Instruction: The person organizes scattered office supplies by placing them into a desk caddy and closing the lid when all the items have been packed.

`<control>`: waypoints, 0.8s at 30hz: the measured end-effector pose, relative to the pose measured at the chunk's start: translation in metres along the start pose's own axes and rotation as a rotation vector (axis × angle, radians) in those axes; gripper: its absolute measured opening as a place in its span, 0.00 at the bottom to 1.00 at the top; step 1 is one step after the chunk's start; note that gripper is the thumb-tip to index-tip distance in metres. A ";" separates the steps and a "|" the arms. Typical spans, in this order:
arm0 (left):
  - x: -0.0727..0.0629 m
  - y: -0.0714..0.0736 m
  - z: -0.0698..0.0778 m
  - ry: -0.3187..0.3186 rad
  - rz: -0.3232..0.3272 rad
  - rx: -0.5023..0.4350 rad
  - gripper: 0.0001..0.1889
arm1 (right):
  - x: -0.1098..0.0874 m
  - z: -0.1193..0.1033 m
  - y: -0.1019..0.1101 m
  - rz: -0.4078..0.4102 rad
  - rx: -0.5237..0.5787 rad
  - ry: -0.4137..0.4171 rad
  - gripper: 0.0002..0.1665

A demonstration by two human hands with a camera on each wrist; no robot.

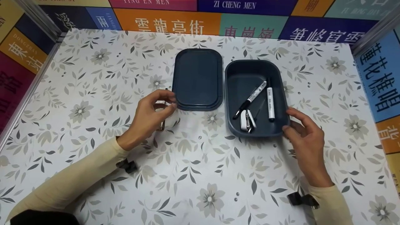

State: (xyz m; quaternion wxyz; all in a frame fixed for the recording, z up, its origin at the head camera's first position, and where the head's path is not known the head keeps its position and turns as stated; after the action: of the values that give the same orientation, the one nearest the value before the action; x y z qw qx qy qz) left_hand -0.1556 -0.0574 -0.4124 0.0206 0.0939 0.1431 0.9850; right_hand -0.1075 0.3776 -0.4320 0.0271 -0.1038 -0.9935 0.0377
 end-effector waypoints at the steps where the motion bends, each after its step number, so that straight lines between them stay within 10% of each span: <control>1: 0.000 0.001 -0.001 0.002 0.000 0.000 0.16 | 0.000 0.000 0.000 0.004 0.004 0.001 0.30; 24: -0.008 0.029 -0.016 0.044 0.062 0.172 0.17 | 0.000 -0.001 -0.002 -0.010 0.020 -0.001 0.30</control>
State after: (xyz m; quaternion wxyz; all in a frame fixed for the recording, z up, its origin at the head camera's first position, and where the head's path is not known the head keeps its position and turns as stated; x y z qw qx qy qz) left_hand -0.1511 -0.0904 -0.4204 -0.0214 0.0779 0.2246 0.9711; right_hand -0.1082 0.3756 -0.4307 0.0280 -0.0987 -0.9936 0.0473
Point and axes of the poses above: each hand's wrist, its own x-axis towards the middle knuckle, its own y-axis out of the back of the hand, z = x × y, the point moved 5 cm from there along x, towards the middle knuckle, and after that the axes turned 2 degrees about z, right-handed, at the moved point
